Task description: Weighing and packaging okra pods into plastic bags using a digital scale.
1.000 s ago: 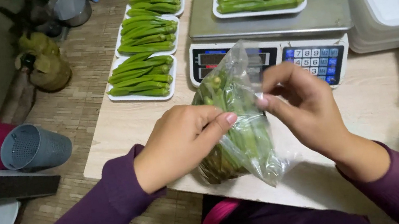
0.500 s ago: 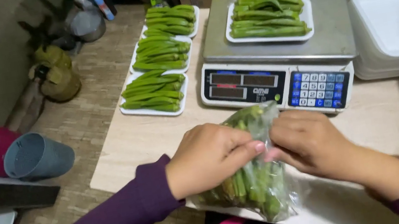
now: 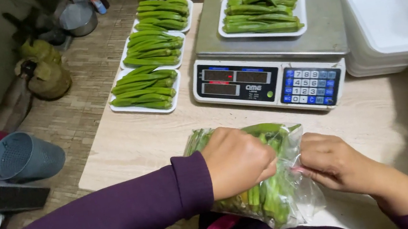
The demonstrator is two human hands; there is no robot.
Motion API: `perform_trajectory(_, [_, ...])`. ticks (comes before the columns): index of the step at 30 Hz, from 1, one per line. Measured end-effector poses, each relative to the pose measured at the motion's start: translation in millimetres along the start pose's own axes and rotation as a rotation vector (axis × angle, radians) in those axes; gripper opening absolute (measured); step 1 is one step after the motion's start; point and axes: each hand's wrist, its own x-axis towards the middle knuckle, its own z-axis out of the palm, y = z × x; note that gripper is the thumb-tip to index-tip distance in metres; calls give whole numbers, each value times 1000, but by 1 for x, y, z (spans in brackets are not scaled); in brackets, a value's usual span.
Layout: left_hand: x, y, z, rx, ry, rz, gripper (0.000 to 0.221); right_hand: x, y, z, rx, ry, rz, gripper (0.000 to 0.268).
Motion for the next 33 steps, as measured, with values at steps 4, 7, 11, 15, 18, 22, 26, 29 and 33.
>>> perform_trajectory(4, [12, -2, -8, 98, 39, -68, 32, -14, 6, 10, 26, 158, 91, 35])
perform_trajectory(7, [20, 6, -43, 76, 109, -77, 34, -6, -1, 17, 80, 338, 169, 38])
perform_trajectory(11, [14, 8, -44, 36, 51, -51, 29, 8, -12, 14, 181, 441, 270, 36])
perform_trajectory(15, [9, 9, -37, -118, 205, -84, 13, 16, -9, 22, 268, 531, 318, 27])
perform_trajectory(18, [6, 11, -39, -252, 381, -103, 5, 13, -1, 27, 355, 553, 315, 17])
perform_trajectory(22, [4, 10, -25, -337, 430, -57, 6, 7, -3, 38, 470, 514, 394, 23])
perform_trajectory(26, [6, 3, -5, -358, 370, -22, 11, 15, -16, 22, 292, 406, 283, 27])
perform_trajectory(29, [8, -3, -3, -318, 371, 199, 31, 11, -17, 19, 271, 285, 225, 38])
perform_trajectory(33, [6, -5, 5, -211, 321, 434, 41, 7, -17, 18, 209, 175, 149, 40])
